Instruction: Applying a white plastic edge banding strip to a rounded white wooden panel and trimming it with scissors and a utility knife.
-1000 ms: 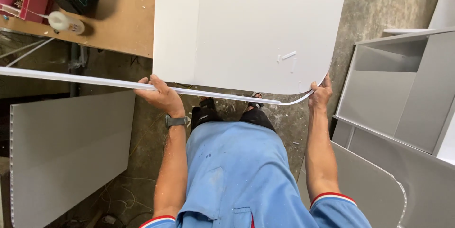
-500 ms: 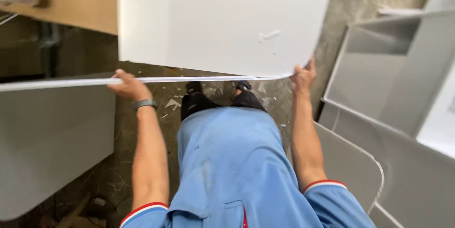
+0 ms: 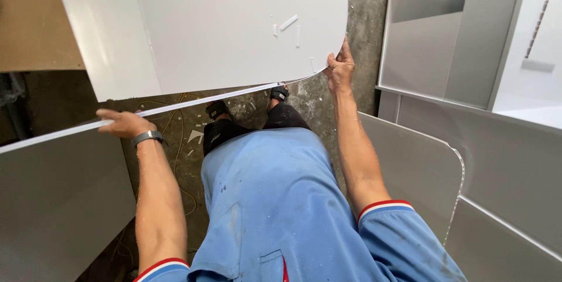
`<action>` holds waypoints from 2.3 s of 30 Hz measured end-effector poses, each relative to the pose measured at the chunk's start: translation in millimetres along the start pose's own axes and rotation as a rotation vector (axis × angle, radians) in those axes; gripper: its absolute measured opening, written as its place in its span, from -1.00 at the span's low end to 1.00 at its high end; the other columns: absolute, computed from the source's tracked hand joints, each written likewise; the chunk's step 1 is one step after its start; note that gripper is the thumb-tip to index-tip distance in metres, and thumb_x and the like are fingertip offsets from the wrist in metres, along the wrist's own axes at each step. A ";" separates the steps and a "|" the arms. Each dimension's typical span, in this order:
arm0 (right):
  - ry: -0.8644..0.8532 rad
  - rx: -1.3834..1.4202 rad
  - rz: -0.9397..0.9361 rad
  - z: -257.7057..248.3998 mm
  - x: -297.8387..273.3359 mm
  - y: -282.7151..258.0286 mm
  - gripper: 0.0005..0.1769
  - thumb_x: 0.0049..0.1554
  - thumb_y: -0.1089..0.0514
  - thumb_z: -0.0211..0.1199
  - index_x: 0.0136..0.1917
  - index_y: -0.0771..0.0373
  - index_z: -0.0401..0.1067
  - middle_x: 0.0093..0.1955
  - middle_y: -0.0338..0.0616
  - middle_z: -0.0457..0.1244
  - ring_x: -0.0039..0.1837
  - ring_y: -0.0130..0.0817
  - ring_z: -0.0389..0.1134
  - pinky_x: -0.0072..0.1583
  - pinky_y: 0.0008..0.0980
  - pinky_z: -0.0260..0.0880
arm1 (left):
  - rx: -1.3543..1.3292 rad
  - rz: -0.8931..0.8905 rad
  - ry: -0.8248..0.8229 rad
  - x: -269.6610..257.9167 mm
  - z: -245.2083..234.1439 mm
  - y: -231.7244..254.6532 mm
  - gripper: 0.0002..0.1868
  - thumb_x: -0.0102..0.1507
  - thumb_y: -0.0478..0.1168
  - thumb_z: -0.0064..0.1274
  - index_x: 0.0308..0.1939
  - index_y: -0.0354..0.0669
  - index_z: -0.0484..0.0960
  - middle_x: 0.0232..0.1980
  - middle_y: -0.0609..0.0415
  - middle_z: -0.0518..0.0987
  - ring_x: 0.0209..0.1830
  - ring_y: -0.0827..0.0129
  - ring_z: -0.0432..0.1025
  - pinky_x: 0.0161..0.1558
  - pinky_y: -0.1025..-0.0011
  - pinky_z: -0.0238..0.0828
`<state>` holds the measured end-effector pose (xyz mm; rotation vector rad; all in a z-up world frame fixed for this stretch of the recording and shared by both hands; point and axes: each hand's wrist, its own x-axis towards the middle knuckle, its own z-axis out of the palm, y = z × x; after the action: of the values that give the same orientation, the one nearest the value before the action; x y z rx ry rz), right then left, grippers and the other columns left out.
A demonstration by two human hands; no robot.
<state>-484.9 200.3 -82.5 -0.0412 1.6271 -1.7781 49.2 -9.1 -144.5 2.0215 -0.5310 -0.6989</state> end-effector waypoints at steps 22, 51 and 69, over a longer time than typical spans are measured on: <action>0.210 -0.117 0.009 44.4 -49.9 5.5 -0.34 0.33 0.27 -0.10 0.65 0.01 -0.07 0.38 0.12 0.28 -0.04 -0.26 0.47 -0.14 -0.29 0.64 | 0.026 -0.227 0.103 4.3 19.8 34.8 -0.27 0.37 0.07 -0.42 0.52 -0.26 -0.12 0.38 -0.34 0.22 0.14 -0.09 0.53 0.03 0.16 0.59; -0.010 0.357 0.145 97.9 -143.5 110.9 -0.59 0.26 0.32 0.10 0.36 0.38 0.17 0.23 0.21 0.31 0.23 -0.01 0.45 0.17 -0.06 0.51 | -0.283 -0.237 -0.561 57.3 -50.6 -14.0 -0.92 0.37 -0.41 -0.07 -0.08 -0.37 0.38 -0.15 -0.12 0.54 -0.19 0.02 0.66 -0.33 0.25 0.58; 0.318 0.124 0.033 151.1 -138.4 125.1 -0.69 0.21 0.21 0.13 0.17 0.44 0.30 -0.13 0.04 0.36 -0.14 -0.20 0.50 -0.20 -0.30 0.60 | -0.221 -0.221 -0.669 80.3 -35.6 18.4 -0.75 0.43 -0.22 -0.05 -0.08 -0.43 0.53 -0.22 -0.18 0.67 -0.33 0.16 0.59 -0.29 0.33 0.63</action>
<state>-251.4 148.1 -102.3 0.3395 1.7173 -1.9301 130.8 -45.0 -134.8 1.6251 -0.5779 -1.5199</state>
